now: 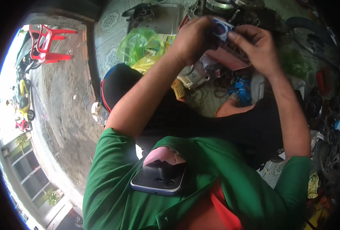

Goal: Disassembling and inspecting internal components of a motorcycle engine.

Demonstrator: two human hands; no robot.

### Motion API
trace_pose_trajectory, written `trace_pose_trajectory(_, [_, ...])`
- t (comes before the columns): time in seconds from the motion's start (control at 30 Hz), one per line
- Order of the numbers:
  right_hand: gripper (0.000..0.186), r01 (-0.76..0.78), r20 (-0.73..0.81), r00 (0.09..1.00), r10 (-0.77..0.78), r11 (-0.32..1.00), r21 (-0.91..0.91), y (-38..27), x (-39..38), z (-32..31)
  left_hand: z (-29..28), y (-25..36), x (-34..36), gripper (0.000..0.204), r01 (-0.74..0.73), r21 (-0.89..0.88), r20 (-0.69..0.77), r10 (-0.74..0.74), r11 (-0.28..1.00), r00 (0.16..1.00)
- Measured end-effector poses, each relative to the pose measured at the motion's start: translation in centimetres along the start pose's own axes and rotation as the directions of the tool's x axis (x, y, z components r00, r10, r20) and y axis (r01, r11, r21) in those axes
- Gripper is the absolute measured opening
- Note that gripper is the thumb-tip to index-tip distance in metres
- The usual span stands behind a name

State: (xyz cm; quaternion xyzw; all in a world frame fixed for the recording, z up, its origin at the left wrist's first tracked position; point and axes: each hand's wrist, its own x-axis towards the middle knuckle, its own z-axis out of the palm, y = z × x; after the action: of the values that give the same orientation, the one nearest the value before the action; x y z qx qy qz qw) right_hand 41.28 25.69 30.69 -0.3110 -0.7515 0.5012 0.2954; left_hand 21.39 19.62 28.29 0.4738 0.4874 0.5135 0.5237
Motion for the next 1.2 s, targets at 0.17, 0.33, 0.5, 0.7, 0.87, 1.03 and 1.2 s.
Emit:
trace_pose_trajectory(0.17, [0.015,0.085,0.004,0.996,-0.085,0.995,-0.06,-0.6,-0.1,0.3,-1.0,-0.2,-1.0,0.02,-0.24,0.24,0.098,0.222,0.941,0.97])
trace_pose_trajectory(0.33, [0.015,-0.16,0.001,0.987,0.16,0.984,0.082,-2.4,-0.5,0.9,-0.5,-0.4,-1.1,0.035,0.274,-0.633,0.132,-0.247,0.724,0.96])
trace_pose_trajectory(0.5, [0.011,-0.16,-0.062,0.984,0.168,0.981,0.112,-3.2,-0.4,0.8,-0.5,0.1,-0.6,0.028,0.261,-0.586,0.168,-0.2,0.767,0.965])
trace_pose_trajectory(0.7, [0.011,0.125,-0.114,0.984,-0.137,0.986,-0.109,-4.3,-0.6,-0.7,1.2,1.7,-0.8,0.026,0.14,-0.474,0.125,-0.091,0.87,0.988])
trace_pose_trajectory(0.87, [0.01,0.142,-0.168,0.972,-0.163,0.981,-0.129,-4.4,-1.0,-1.3,2.1,0.5,1.1,0.024,-0.066,-0.669,0.258,0.315,0.74,0.913])
trace_pose_trajectory(1.03, [0.01,0.252,-0.202,0.931,-0.304,0.936,-0.244,-2.4,-1.2,-1.1,2.6,-0.2,0.7,0.023,0.049,-0.706,0.317,0.253,0.706,0.914])
trace_pose_trajectory(1.2, [0.019,0.164,-0.032,0.986,-0.164,0.986,-0.021,-1.6,-1.7,-0.2,4.4,1.6,-1.5,0.037,0.142,-0.593,0.092,-0.109,0.792,0.99])
